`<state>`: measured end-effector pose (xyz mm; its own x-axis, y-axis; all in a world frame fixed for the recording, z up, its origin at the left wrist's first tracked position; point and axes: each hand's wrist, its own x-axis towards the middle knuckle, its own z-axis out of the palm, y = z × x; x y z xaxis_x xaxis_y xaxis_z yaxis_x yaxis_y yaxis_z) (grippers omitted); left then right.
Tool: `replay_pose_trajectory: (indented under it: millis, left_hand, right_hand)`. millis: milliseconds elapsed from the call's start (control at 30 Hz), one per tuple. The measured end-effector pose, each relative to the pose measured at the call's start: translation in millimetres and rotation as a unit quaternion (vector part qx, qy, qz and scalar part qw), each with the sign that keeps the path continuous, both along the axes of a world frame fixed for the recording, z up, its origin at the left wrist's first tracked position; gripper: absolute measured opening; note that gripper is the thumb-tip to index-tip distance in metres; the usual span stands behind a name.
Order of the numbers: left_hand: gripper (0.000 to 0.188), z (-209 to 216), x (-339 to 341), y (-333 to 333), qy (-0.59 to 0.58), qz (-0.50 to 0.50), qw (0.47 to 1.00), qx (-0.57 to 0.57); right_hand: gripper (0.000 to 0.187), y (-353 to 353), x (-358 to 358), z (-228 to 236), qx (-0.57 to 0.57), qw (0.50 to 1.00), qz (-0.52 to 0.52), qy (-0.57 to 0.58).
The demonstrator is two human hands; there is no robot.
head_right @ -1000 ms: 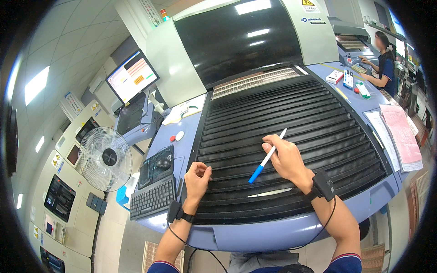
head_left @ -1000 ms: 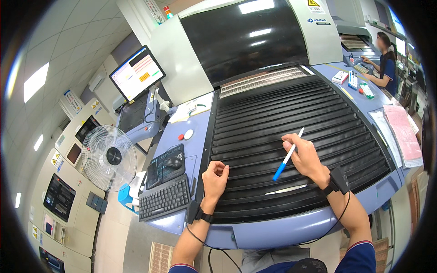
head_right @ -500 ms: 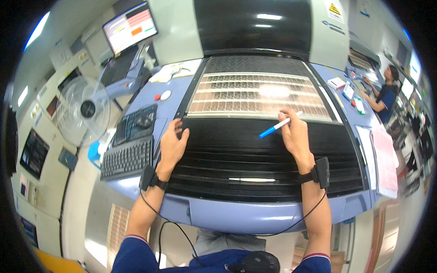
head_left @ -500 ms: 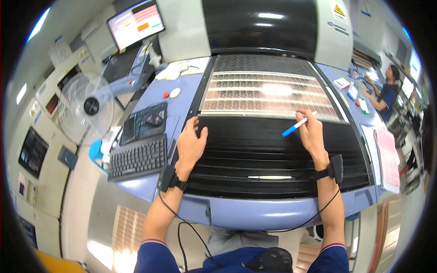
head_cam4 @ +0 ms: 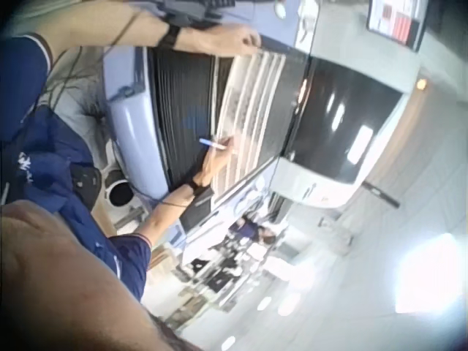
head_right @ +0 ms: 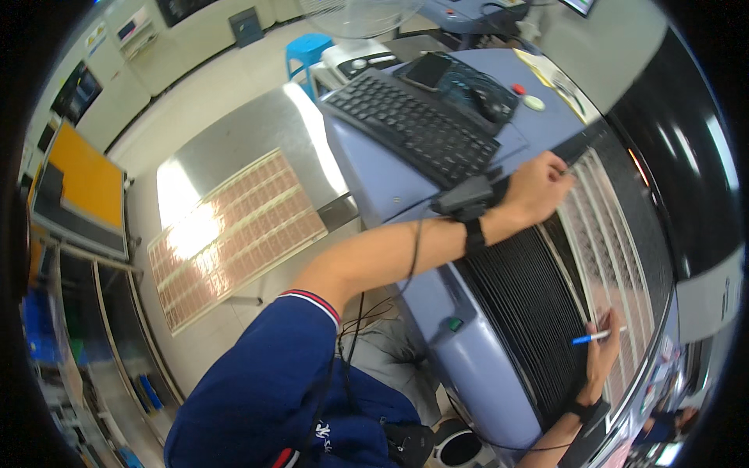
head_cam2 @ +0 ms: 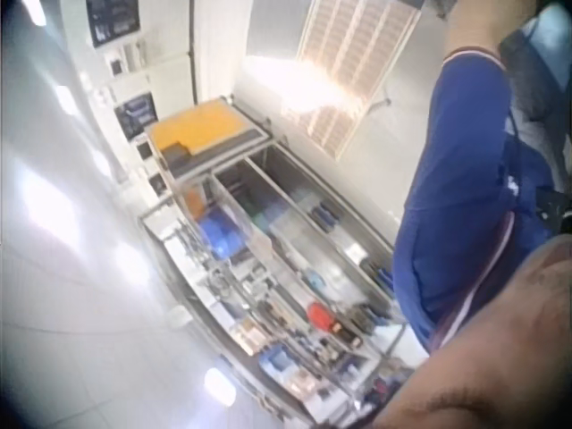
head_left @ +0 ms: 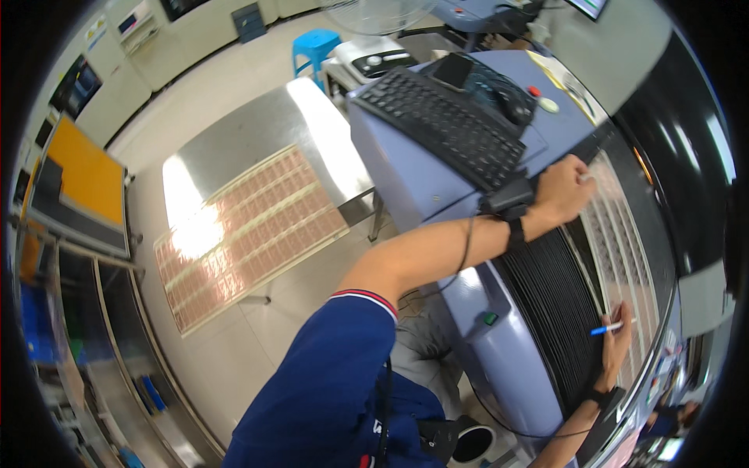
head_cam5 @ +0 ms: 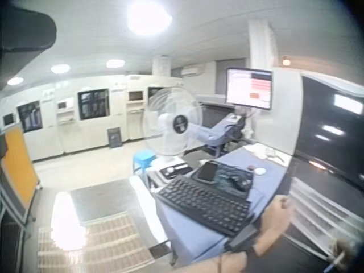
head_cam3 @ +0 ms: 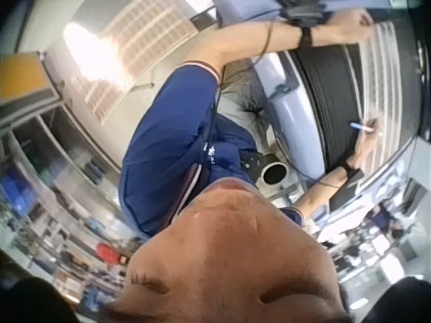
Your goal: Inspecting large sheets of copper components and marking them with a pen on an industrial machine.
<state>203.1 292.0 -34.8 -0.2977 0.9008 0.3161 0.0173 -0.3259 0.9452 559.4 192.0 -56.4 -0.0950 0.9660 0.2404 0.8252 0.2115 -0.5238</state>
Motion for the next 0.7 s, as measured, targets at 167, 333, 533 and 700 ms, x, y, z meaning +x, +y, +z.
replay_pose_trajectory:
  millis: [167,333,533,700]
  left_hand:
    - [0.030,2.9,-0.5,-10.5,-0.129,0.013,0.986,0.105]
    - [0.036,-8.2,25.5,-18.5,0.079,0.005,0.975,0.206]
    - [0.034,-18.8,8.0,-22.8,0.132,-0.034,0.958,0.254]
    - [0.038,0.4,16.3,-23.1,0.169,-0.049,0.936,0.304]
  right_hand:
    - [0.035,0.8,-1.2,14.8,0.150,0.979,-0.080,-0.113]
    - [0.034,39.4,97.9,83.5,0.493,0.836,-0.146,-0.192]
    - [0.059,45.3,39.0,200.7,0.409,0.773,-0.406,0.265]
    - [0.043,37.2,235.6,166.3,0.272,0.610,-0.484,-0.565]
